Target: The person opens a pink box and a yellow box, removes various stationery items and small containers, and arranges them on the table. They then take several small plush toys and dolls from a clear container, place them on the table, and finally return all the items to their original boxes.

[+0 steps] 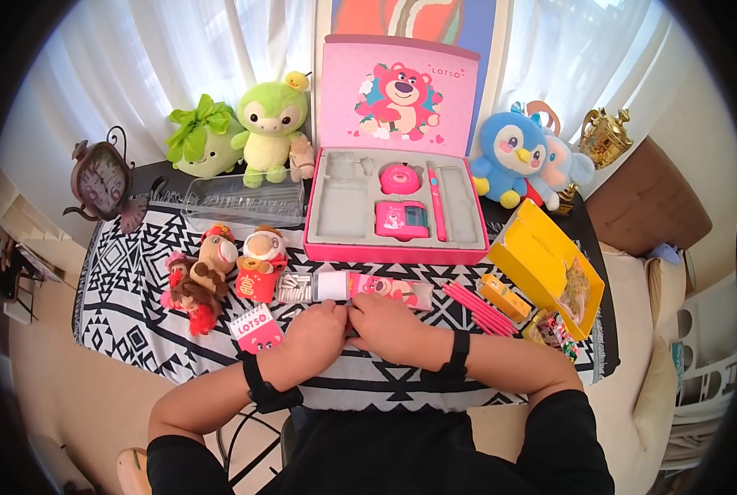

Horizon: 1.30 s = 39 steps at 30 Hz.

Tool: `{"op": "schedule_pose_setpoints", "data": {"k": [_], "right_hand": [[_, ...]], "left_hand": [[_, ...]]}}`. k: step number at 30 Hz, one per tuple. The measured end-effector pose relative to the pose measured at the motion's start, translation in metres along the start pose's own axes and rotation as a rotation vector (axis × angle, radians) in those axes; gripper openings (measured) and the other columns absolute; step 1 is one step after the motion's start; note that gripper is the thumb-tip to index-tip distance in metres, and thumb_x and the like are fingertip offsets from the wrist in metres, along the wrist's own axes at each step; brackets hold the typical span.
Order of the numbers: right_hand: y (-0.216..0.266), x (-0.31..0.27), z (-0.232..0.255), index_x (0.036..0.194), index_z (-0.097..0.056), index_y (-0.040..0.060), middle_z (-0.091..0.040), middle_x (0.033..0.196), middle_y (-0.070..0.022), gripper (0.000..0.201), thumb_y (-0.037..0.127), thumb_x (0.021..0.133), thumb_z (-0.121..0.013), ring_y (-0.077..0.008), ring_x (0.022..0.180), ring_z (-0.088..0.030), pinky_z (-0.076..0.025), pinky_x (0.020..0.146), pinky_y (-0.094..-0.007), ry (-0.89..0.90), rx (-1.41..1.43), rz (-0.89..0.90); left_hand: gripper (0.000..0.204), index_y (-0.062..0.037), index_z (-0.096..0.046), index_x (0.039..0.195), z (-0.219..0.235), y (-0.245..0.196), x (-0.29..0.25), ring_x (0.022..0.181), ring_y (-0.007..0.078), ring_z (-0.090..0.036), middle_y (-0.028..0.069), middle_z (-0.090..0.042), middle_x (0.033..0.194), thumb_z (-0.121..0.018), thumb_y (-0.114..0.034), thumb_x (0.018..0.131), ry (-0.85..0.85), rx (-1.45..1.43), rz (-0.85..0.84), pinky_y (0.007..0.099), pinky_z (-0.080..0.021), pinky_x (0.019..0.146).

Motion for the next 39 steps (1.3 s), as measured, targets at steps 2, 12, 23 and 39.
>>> {"op": "schedule_pose_setpoints", "data": {"k": [2,12,23,39], "right_hand": [[0.004,0.004,-0.003,0.102,-0.064,-0.0006,-0.059,0.104,-0.0154,0.036,0.025,0.081,-0.078,-0.0344,0.1,-0.061,-0.054,0.083,-0.044,-0.002,-0.015,-0.021],[0.006,0.001,-0.008,0.097,-0.064,-0.0041,-0.061,0.096,-0.0169,0.02,0.007,0.08,-0.062,-0.0313,0.091,-0.062,-0.055,0.078,-0.0393,0.049,-0.189,0.119],[0.0,-0.001,0.003,0.097,-0.065,-0.0046,-0.063,0.09,-0.0145,0.021,0.008,0.08,-0.062,-0.0296,0.084,-0.064,-0.056,0.073,-0.0387,0.086,-0.279,0.257],[-0.135,0.143,0.107,0.089,-0.072,0.0009,-0.069,0.088,-0.0183,0.013,0.003,0.08,-0.062,-0.0356,0.088,-0.07,-0.057,0.079,-0.045,-0.316,-0.472,-0.078]], "left_hand": [[0.012,-0.0004,-0.062,0.09,0.0,0.004,0.0,0.077,0.0399,-0.066,0.0186,-0.064,0.083,-0.062,-0.012,0.089,-0.012,-0.041,0.002,0.0481,-0.055,0.072],[0.014,0.0009,-0.065,0.09,0.004,0.006,0.004,0.083,0.0431,-0.067,0.0232,-0.067,0.089,-0.059,-0.012,0.09,0.045,-0.198,0.104,0.0515,-0.054,0.075],[0.015,-0.0009,-0.067,0.094,0.006,0.006,0.008,0.08,0.0414,-0.068,0.0209,-0.068,0.086,-0.06,-0.014,0.09,0.114,-0.143,0.064,0.0515,-0.055,0.072],[0.056,0.0056,-0.052,0.137,0.036,0.031,0.06,0.138,0.0425,-0.046,0.0244,-0.053,0.141,-0.064,-0.003,0.082,-0.18,0.115,-0.039,0.0542,-0.038,0.114]]}}
Point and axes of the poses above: each hand's wrist, its own x-axis towards the middle knuckle, its own z-axis out of the back of the hand, y = z × x, the point moved 1 cm from there along x, towards the middle knuckle
